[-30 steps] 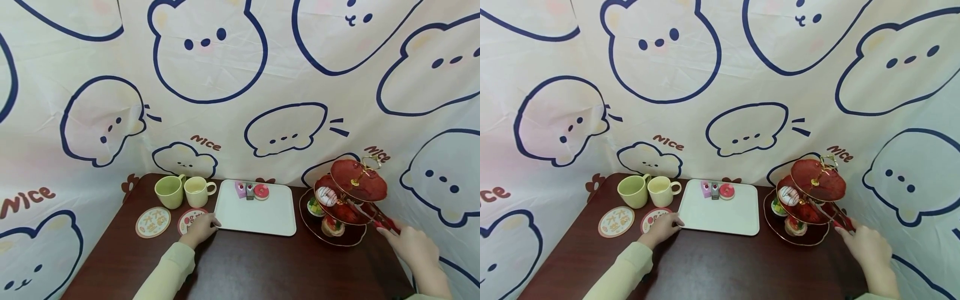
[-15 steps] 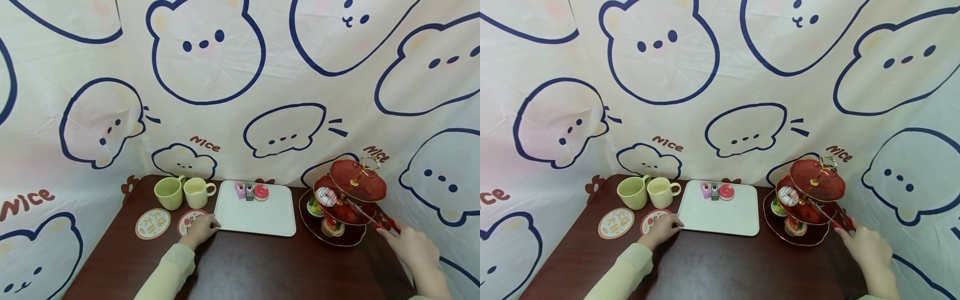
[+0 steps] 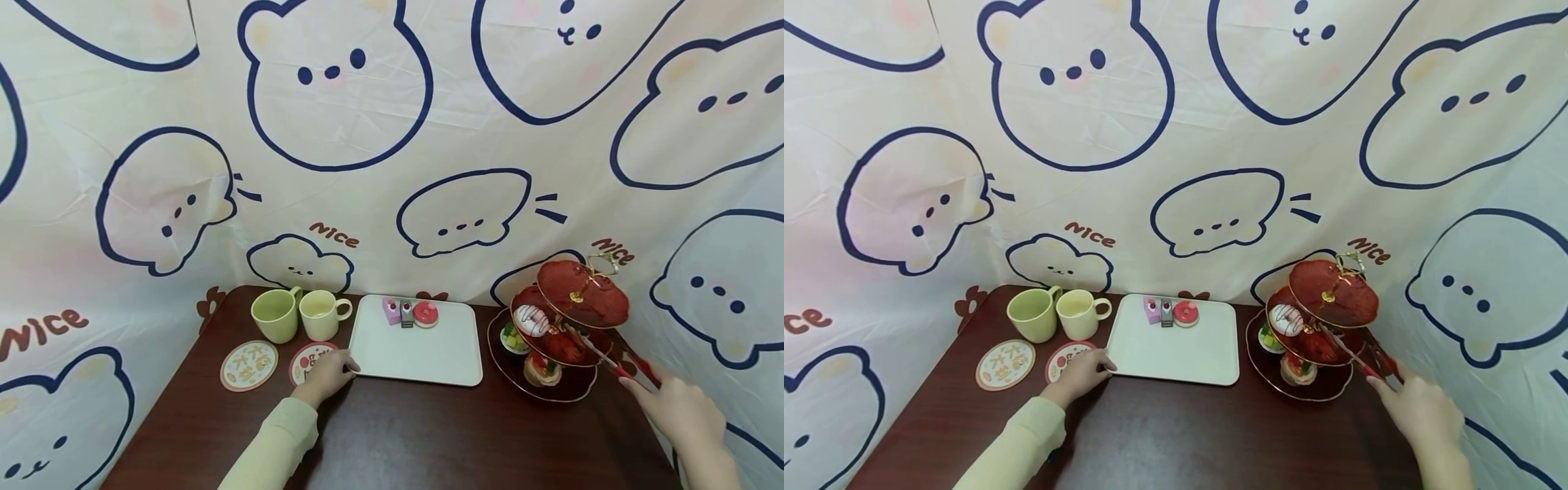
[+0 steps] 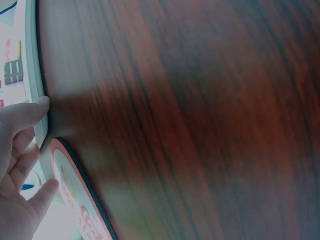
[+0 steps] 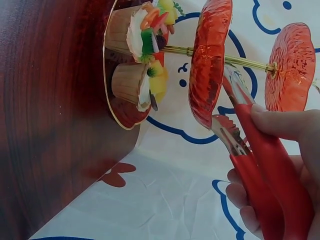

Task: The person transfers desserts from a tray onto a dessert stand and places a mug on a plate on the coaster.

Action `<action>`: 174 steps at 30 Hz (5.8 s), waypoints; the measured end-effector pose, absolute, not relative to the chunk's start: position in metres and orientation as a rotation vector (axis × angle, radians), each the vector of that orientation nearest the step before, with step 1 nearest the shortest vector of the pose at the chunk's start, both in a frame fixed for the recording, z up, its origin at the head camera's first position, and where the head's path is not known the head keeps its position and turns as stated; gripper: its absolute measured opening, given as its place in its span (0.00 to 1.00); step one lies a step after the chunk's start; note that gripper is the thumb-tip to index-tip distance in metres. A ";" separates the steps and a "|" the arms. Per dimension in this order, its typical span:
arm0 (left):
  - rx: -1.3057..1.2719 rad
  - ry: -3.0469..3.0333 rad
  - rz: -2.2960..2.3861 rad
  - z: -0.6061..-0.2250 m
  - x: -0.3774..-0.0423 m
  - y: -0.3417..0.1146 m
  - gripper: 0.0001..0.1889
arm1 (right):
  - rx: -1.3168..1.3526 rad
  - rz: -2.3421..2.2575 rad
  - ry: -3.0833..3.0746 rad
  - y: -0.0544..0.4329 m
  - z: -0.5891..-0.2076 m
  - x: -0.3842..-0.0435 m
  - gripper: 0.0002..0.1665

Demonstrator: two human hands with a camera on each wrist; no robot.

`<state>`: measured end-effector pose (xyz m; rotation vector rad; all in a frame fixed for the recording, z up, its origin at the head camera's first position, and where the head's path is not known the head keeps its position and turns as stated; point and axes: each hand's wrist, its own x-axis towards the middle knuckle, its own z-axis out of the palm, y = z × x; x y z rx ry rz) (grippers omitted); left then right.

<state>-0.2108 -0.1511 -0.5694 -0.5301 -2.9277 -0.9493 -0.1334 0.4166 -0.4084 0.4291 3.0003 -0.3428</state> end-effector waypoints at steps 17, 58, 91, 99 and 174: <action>-0.524 -2.901 -0.934 -0.574 -0.213 -0.151 0.05 | 0.520 -0.396 2.973 0.418 -0.413 -0.117 0.61; -0.519 -2.914 -0.944 -0.572 -0.213 -0.153 0.05 | 0.150 -0.539 3.104 0.339 -0.429 -0.115 0.56; -0.496 -2.902 -0.957 -0.575 -0.209 -0.150 0.06 | -0.164 -0.771 3.125 0.253 -0.480 -0.170 0.40; -0.491 -2.905 -0.955 -0.574 -0.210 -0.151 0.06 | -0.166 -0.869 3.055 0.240 -0.498 -0.186 0.42; -0.468 -2.932 -0.983 -0.572 -0.213 -0.150 0.06 | -0.130 -0.799 3.068 0.237 -0.529 -0.198 0.36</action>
